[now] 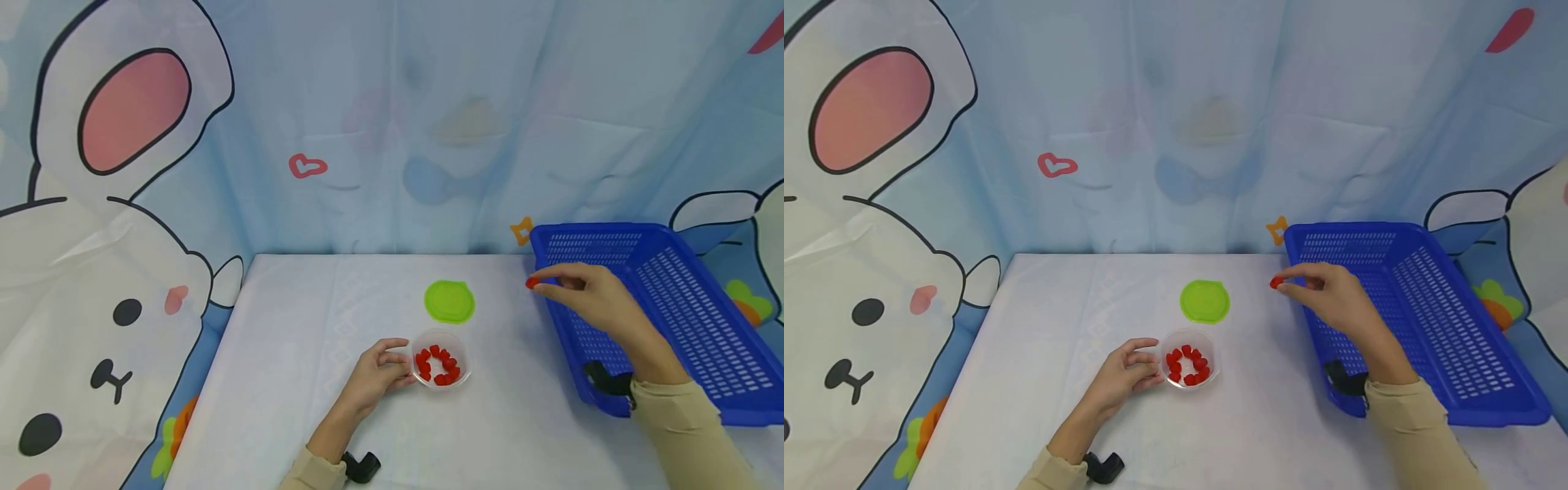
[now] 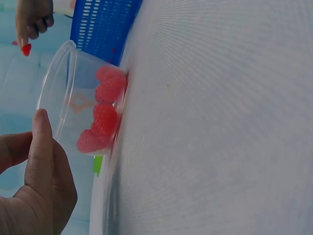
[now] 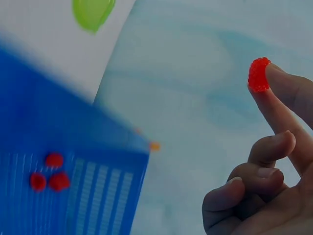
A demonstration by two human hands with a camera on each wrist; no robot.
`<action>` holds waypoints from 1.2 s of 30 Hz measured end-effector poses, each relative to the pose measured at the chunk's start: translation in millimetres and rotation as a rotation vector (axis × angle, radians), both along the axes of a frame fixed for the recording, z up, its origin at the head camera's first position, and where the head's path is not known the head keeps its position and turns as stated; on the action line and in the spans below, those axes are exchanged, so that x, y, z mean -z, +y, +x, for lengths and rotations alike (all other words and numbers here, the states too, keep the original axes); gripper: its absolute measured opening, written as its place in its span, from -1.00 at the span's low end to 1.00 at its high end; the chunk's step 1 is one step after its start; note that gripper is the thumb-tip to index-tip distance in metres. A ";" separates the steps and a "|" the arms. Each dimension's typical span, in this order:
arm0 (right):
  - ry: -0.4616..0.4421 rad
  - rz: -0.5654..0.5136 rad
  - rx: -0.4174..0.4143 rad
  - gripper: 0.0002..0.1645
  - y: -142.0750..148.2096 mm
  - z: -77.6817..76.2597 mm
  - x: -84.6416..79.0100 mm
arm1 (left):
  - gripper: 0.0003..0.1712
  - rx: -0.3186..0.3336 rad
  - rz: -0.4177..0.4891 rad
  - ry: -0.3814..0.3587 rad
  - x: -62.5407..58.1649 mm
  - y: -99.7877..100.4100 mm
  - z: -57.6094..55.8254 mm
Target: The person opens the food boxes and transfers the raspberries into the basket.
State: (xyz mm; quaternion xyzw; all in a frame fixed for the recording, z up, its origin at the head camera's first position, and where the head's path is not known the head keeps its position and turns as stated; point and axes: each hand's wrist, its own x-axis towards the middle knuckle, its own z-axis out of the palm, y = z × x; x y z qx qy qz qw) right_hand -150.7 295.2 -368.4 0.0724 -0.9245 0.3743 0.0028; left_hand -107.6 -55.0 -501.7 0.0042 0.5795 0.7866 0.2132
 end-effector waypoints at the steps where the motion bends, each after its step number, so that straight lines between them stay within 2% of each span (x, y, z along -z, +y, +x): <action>1: -0.010 -0.004 0.027 -0.55 8.5 -4.3 -0.6 | -0.52 -0.002 0.001 -0.001 0.1 -0.1 0.1; 4: -0.049 -0.019 0.112 -0.45 33.8 -19.1 3.5 | -0.52 -0.003 0.003 -0.004 0.5 -0.2 0.0; 8: -0.076 -0.010 0.185 -0.33 63.3 -39.4 19.7 | -0.52 -0.002 0.000 -0.010 1.0 -0.2 0.0; 13: -0.117 0.033 0.199 -0.24 88.5 -63.7 49.7 | -0.52 -0.003 -0.001 -0.010 1.0 -0.4 -0.1; 18: -0.222 0.007 0.203 -0.24 104.7 -81.7 77.4 | -0.52 -0.001 -0.004 -0.005 1.5 -0.1 -0.6; 24: -0.346 -0.043 0.170 -0.21 114.4 -89.0 99.1 | -0.52 -0.002 -0.008 -0.012 1.2 0.0 -1.8; 28: -0.403 -0.040 0.157 -0.20 116.3 -90.4 108.4 | -0.52 -0.002 -0.005 -0.013 1.8 0.3 -2.2; 36: -0.407 -0.021 0.139 -0.26 117.3 -94.3 116.0 | -0.52 0.004 -0.015 -0.010 1.2 0.1 -2.6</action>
